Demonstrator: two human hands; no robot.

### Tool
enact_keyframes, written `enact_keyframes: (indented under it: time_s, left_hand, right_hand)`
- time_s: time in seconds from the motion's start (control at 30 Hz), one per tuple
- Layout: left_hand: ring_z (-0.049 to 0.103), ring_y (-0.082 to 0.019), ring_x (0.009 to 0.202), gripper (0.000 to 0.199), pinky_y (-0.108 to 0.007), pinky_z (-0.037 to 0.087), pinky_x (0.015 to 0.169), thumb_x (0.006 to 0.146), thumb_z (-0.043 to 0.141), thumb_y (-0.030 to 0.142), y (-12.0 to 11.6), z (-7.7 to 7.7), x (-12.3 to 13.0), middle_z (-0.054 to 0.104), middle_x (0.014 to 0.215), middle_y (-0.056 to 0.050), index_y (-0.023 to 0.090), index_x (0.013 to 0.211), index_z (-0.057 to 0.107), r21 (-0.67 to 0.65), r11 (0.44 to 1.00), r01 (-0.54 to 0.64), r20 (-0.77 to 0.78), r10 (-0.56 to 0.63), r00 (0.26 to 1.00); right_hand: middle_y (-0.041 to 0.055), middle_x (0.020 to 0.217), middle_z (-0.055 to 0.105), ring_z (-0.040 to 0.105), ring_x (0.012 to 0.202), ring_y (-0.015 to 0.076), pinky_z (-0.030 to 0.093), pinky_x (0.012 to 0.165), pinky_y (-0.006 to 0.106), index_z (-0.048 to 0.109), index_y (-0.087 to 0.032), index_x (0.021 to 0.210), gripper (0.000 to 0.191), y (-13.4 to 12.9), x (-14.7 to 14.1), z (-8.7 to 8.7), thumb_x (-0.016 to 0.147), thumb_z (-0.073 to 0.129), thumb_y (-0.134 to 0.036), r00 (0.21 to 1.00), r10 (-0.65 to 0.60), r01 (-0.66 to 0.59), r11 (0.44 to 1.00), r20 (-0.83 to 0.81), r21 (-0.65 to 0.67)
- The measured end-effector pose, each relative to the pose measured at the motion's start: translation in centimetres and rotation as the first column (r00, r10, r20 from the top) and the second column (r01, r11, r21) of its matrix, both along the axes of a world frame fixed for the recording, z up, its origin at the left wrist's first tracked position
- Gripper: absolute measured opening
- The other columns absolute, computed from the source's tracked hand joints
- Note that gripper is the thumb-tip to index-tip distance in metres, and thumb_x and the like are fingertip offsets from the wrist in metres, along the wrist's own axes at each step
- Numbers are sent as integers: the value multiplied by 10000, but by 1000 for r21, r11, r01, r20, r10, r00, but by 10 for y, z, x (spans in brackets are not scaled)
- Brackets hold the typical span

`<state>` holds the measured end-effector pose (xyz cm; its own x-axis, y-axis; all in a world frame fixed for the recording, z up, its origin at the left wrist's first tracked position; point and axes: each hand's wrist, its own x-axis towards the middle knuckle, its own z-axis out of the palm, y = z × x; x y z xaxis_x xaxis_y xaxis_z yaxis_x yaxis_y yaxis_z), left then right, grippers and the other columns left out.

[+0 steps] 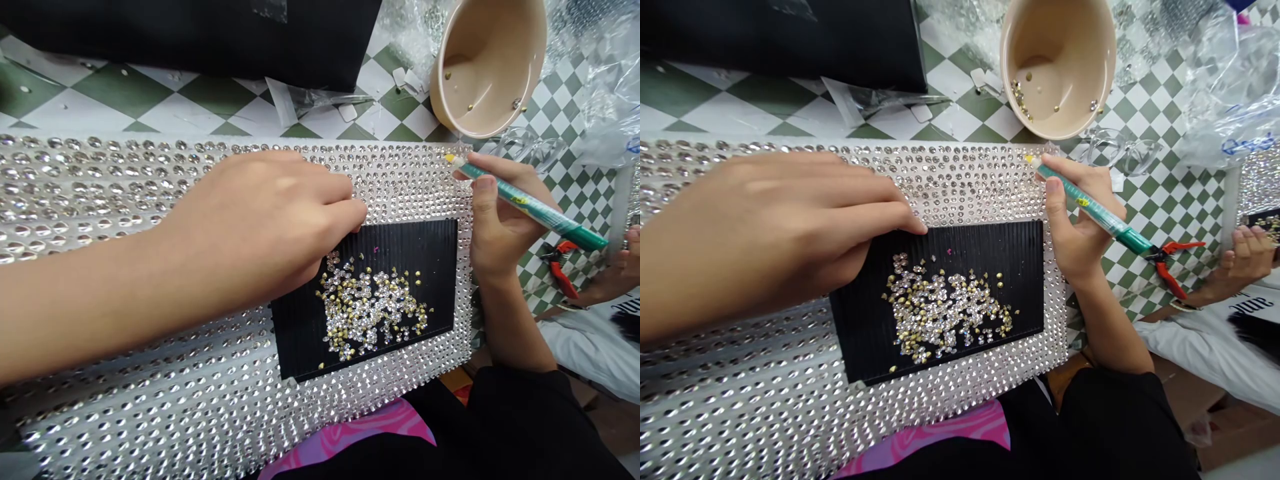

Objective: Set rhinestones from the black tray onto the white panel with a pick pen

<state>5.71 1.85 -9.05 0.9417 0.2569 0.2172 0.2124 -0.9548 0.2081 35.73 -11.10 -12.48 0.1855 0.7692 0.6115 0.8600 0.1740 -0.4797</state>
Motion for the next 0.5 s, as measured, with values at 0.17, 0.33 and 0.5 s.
enact_keyframes:
  time_s: [0.17, 0.33, 0.5]
  left_hand:
    - [682, -220, 824, 452, -373, 538, 718, 994, 297, 194, -1, 4, 2, 708, 893, -24, 256, 969, 743, -35, 999, -1, -39, 0, 999]
    - [688, -240, 803, 460, -385, 540, 717, 969, 297, 141, -1, 5, 5, 726, 885, -40, 231, 959, 748, -50, 999, 8, -64, -11, 998]
    - [698, -246, 807, 434, -371, 508, 692, 949, 321, 120, -1, 2, 7, 737, 895, -45, 225, 931, 742, -9, 1000, 7, -91, -7, 996]
  right_hand:
    - [18, 1110, 846, 820, 922, 239, 664, 858, 479, 822, -332, 1259, 239, -1, 1, 2, 1075, 673, -370, 1000, 2, -2, 1000, 10, -16]
    - [41, 1100, 839, 825, 924, 251, 678, 883, 513, 828, -265, 1236, 254, -1, 3, 0, 1088, 663, -390, 1000, -3, 3, 1000, 9, -15]
    - [57, 1050, 838, 824, 883, 239, 693, 785, 444, 841, -221, 1177, 234, 3, -4, 4, 1075, 700, -377, 998, -2, 9, 994, -61, 112]
